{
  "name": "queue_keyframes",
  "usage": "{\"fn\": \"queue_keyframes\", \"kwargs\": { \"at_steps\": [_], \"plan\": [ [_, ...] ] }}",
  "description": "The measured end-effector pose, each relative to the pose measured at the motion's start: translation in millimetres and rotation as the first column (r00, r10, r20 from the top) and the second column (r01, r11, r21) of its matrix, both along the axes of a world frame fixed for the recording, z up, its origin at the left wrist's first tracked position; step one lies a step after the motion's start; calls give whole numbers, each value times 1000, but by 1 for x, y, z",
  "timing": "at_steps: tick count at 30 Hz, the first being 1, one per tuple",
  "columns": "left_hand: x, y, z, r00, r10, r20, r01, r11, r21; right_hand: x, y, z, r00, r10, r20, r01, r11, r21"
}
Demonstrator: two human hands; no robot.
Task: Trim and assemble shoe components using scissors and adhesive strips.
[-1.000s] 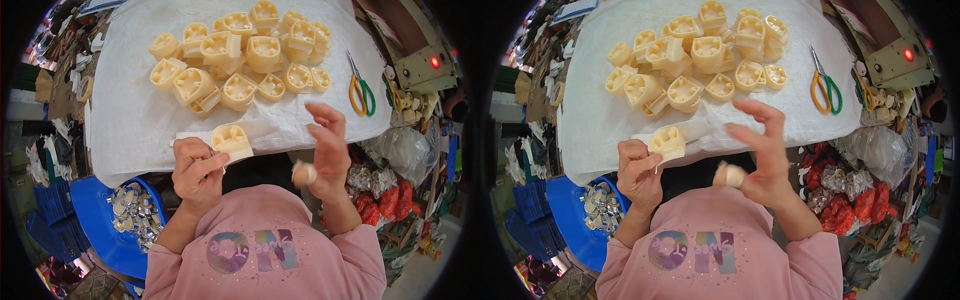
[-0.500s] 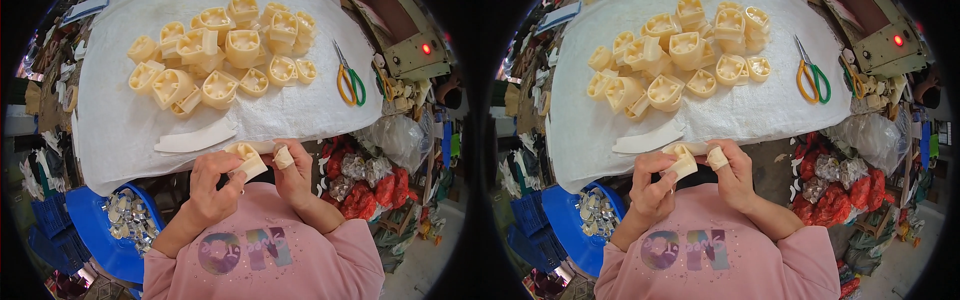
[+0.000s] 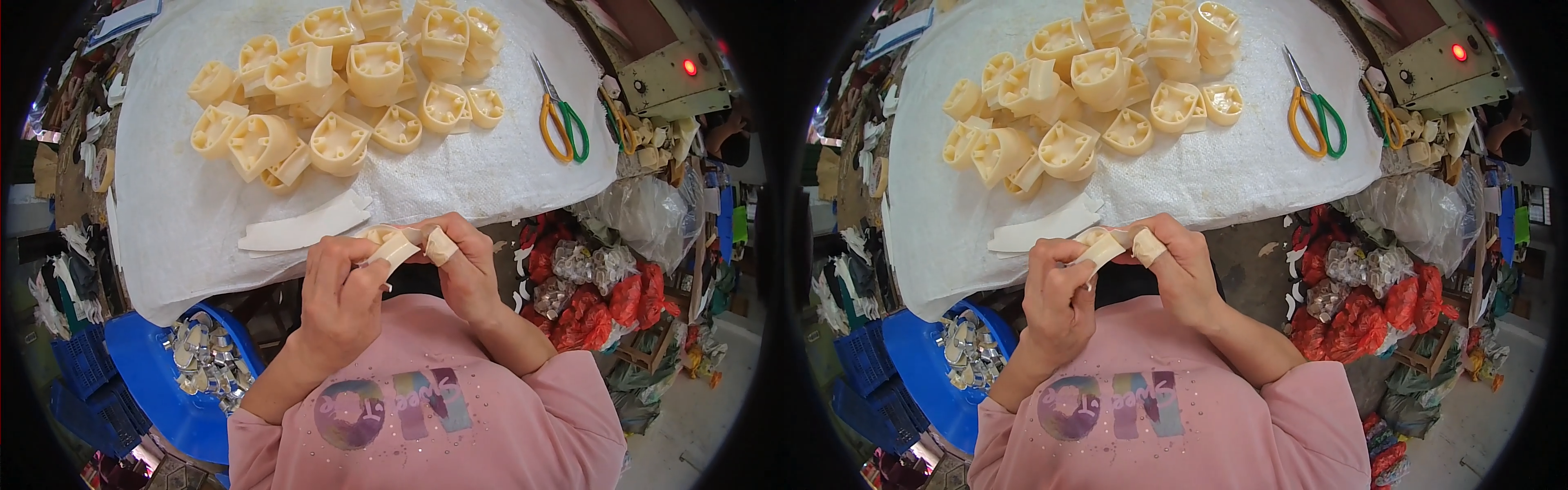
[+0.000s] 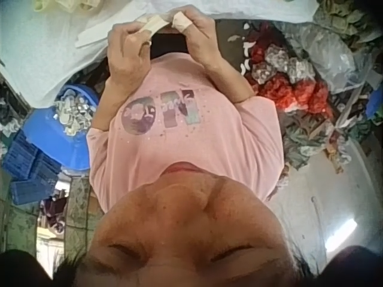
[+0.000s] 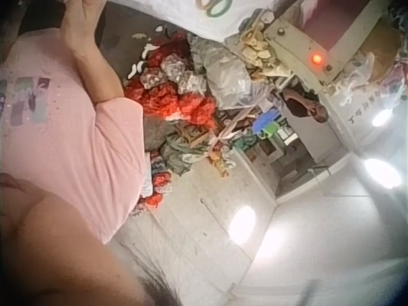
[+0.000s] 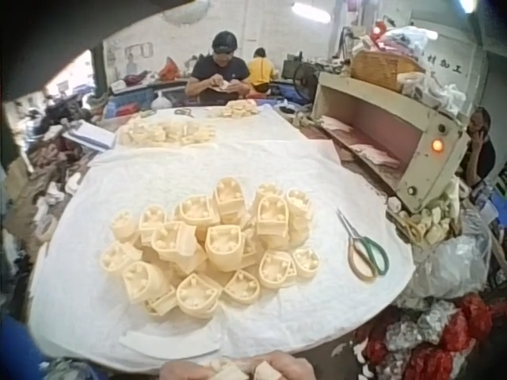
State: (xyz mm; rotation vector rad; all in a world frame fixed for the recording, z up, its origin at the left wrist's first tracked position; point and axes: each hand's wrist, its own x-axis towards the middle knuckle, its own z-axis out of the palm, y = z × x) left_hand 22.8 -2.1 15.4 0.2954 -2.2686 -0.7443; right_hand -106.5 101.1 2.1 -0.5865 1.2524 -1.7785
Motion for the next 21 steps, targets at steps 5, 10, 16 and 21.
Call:
{"fn": "queue_keyframes", "kwargs": {
  "at_steps": [5, 10, 16, 21],
  "plan": [
    [-6, -3, -8, 982, -61, -179, 77, 994, 81, -3, 0, 6, 961, -31, -275, 43, 998, 39],
    [2, 0, -7, 981, -77, -179, 85, 995, 43, -7, 1, -5, 964, -20, -264, 39, 997, 66],
    [7, 6, 5, 978, -136, -157, 160, 975, 153, -14, -12, -11, 936, 33, 349, -55, 997, 53],
    [11, 2, -4, 994, -74, -83, 74, 997, -9, -3, -2, -1, 943, -11, 334, 19, 1000, -20]
  ]
}}
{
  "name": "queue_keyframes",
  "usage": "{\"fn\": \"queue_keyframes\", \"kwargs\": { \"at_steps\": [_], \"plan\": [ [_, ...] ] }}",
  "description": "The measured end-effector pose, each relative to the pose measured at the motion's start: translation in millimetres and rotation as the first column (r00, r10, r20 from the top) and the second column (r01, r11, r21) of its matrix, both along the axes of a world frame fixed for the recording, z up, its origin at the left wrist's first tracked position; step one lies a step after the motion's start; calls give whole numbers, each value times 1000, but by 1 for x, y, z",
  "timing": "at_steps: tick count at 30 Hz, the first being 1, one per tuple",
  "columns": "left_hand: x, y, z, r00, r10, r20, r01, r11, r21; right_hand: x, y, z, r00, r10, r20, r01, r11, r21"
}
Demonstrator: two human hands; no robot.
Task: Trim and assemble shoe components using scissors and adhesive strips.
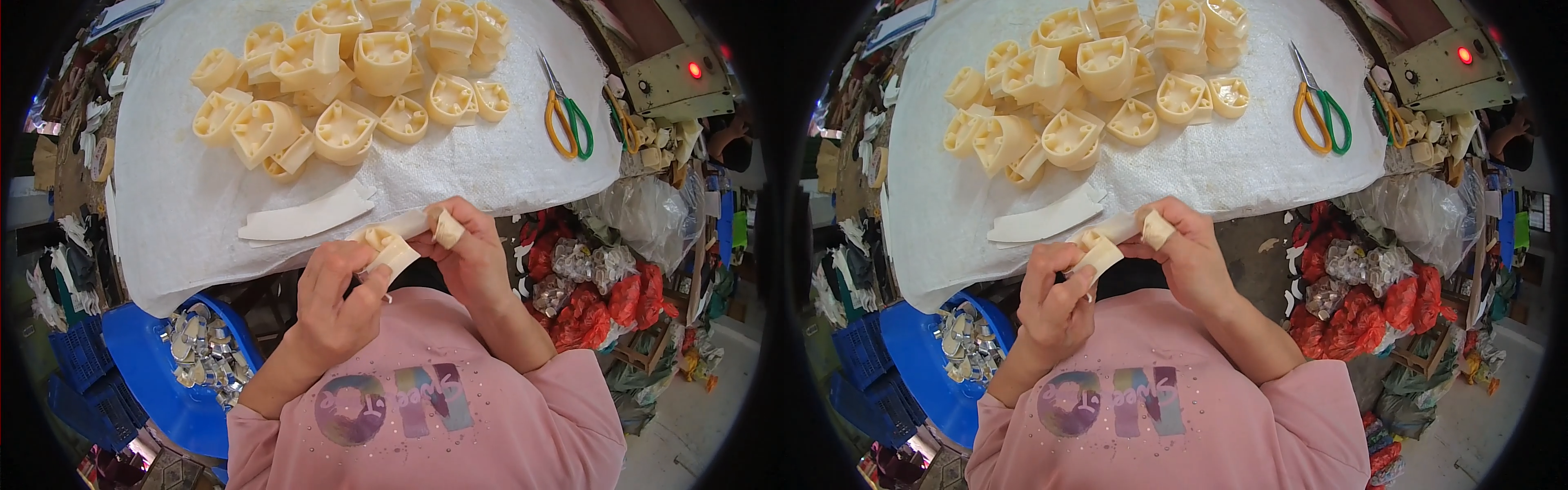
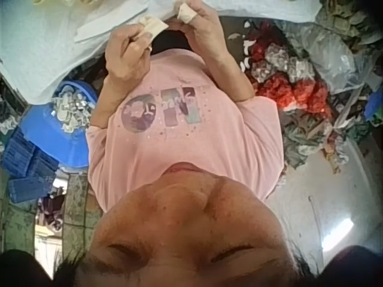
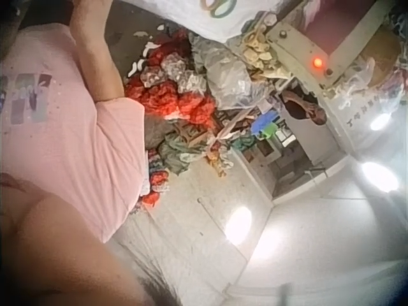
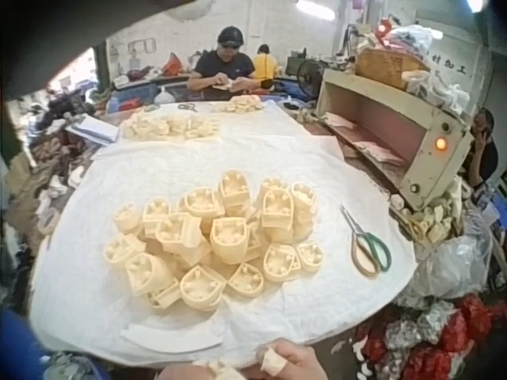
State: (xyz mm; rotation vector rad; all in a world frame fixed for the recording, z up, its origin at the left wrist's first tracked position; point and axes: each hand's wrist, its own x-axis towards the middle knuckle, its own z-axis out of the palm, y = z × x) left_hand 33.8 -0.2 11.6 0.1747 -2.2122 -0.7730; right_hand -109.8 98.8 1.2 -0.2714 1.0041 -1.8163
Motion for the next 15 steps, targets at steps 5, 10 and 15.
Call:
{"fn": "queue_keyframes", "kwargs": {
  "at_steps": [5, 10, 15],
  "plan": [
    [-6, 1, 5, 996, 60, 72, -53, 994, -94, 1, 8, 2, 969, 91, -228, -86, 996, 30],
    [-11, 3, 7, 986, 132, 98, -117, 983, -143, 1, 5, 9, 768, 150, -622, -148, 987, 56],
    [-11, 0, 4, 988, 133, 80, -130, 991, -43, -3, 5, 6, 744, 172, -646, -197, 980, 34]
  ]
}}
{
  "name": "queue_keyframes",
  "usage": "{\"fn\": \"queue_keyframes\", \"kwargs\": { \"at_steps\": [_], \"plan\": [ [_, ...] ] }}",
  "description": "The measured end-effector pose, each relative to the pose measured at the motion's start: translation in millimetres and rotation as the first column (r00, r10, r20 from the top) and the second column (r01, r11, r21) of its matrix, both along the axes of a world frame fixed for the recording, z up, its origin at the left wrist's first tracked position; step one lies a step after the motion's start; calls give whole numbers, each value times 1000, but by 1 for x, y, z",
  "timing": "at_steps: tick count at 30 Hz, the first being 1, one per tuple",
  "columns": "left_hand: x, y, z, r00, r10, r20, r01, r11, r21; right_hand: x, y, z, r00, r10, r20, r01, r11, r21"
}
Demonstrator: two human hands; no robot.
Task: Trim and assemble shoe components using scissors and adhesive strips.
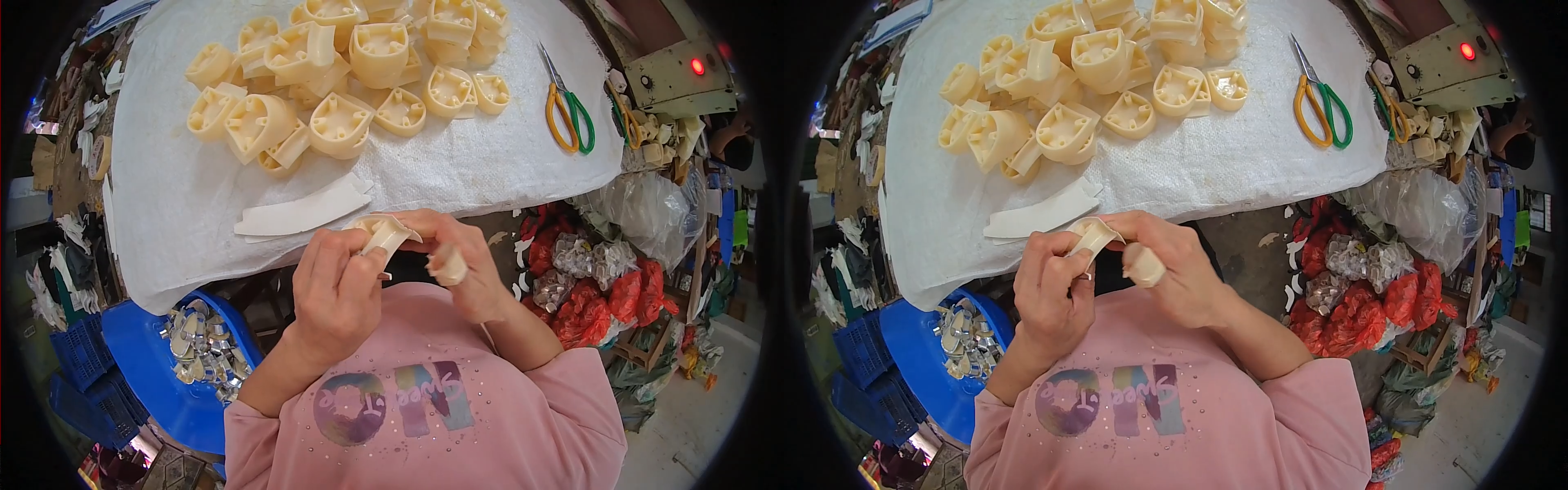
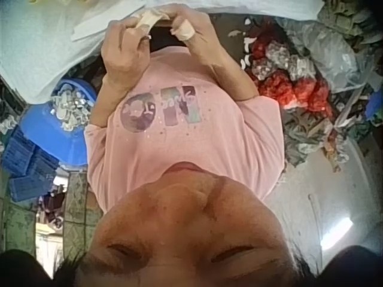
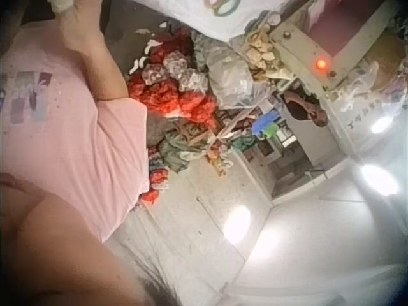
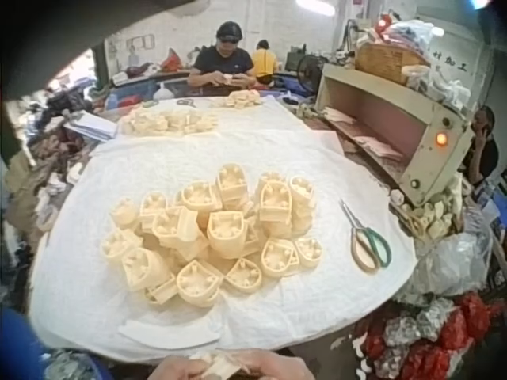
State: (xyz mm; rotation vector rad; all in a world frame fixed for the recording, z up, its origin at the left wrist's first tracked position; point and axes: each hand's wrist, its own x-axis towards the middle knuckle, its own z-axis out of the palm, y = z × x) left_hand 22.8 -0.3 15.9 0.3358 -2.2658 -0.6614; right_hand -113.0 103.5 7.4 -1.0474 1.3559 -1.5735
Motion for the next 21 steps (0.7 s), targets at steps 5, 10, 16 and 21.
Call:
{"fn": "queue_keyframes", "kwargs": {
  "at_steps": [5, 10, 16, 21],
  "plan": [
    [4, -1, -3, 991, -65, -113, 99, 939, 328, -31, -3, -4, 954, 73, 289, -150, 955, 254],
    [2, 4, -9, 939, -264, -221, 336, 849, 409, -46, -8, 1, 794, 302, 527, -435, 888, 148],
    [-4, -2, -3, 946, -296, -130, 317, 928, 195, -44, -15, -4, 839, 388, 382, -472, 868, 154],
    [-3, -1, -13, 974, -138, -179, 192, 921, 338, -33, -19, -18, 914, 267, 305, -306, 948, 89]
  ]
}}
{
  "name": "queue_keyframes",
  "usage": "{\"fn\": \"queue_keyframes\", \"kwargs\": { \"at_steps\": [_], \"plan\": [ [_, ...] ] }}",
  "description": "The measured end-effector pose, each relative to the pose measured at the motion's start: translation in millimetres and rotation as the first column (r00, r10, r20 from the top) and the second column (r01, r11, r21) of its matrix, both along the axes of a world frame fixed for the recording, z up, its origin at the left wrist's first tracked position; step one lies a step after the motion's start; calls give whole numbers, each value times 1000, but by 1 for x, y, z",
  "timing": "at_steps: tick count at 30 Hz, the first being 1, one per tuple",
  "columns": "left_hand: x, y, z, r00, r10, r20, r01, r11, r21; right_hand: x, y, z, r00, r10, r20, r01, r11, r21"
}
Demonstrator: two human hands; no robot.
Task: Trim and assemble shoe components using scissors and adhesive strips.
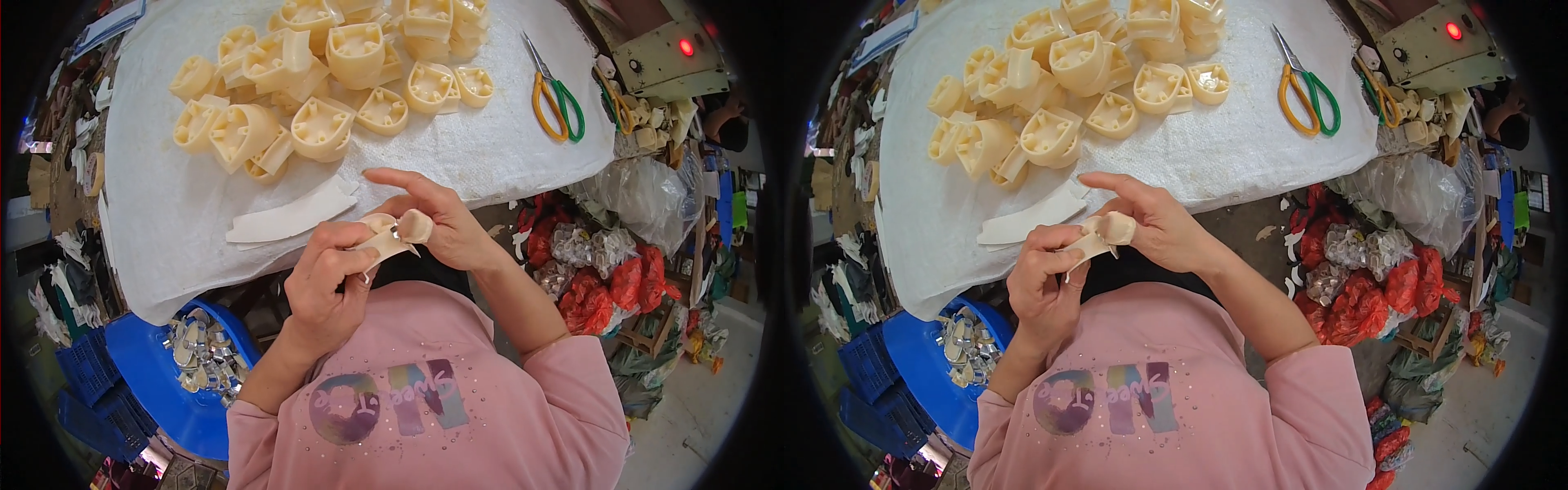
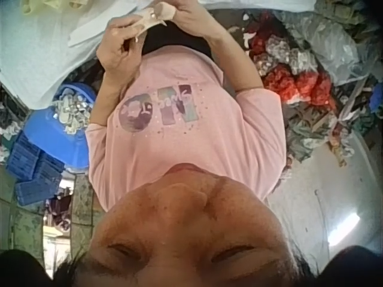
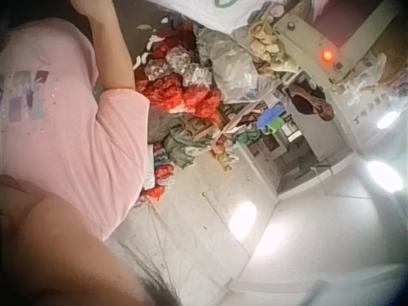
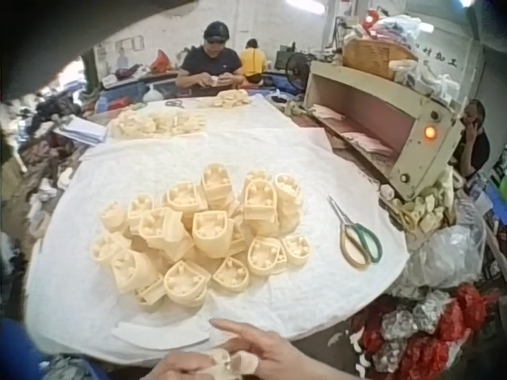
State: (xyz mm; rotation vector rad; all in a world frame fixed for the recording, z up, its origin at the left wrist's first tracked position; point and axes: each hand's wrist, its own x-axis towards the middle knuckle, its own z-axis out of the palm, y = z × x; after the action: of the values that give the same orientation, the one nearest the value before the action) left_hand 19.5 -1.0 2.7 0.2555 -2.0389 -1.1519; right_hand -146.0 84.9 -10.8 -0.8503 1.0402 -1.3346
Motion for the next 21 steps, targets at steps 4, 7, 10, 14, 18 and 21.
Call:
{"fn": "queue_keyframes", "kwargs": {
  "at_steps": [4, 7, 10, 14, 18, 21],
  "plan": [
    [3, 2, -1, 998, 66, -15, -62, 979, 196, 10, 2, -3, 964, -233, -126, 206, 959, -196],
    [5, 4, 2, 997, 76, -7, -68, 929, 364, -1, -1, 5, 858, -294, -422, 126, 916, -382],
    [3, 12, 7, 999, 42, 22, -48, 864, 500, 9, 1, 12, 807, -366, -463, 164, 893, -420],
    [0, 15, 4, 999, 33, -1, -27, 839, 544, 14, 0, 16, 678, -437, -591, 171, 876, -451],
    [-1, 11, 1, 1000, 18, -10, -9, 823, 568, 13, 0, 15, 797, -363, -483, 210, 916, -341],
    [-1, 8, 2, 1000, -7, 0, 6, 810, 587, 9, 0, 22, 843, -325, -429, 200, 929, -311]
  ]
}}
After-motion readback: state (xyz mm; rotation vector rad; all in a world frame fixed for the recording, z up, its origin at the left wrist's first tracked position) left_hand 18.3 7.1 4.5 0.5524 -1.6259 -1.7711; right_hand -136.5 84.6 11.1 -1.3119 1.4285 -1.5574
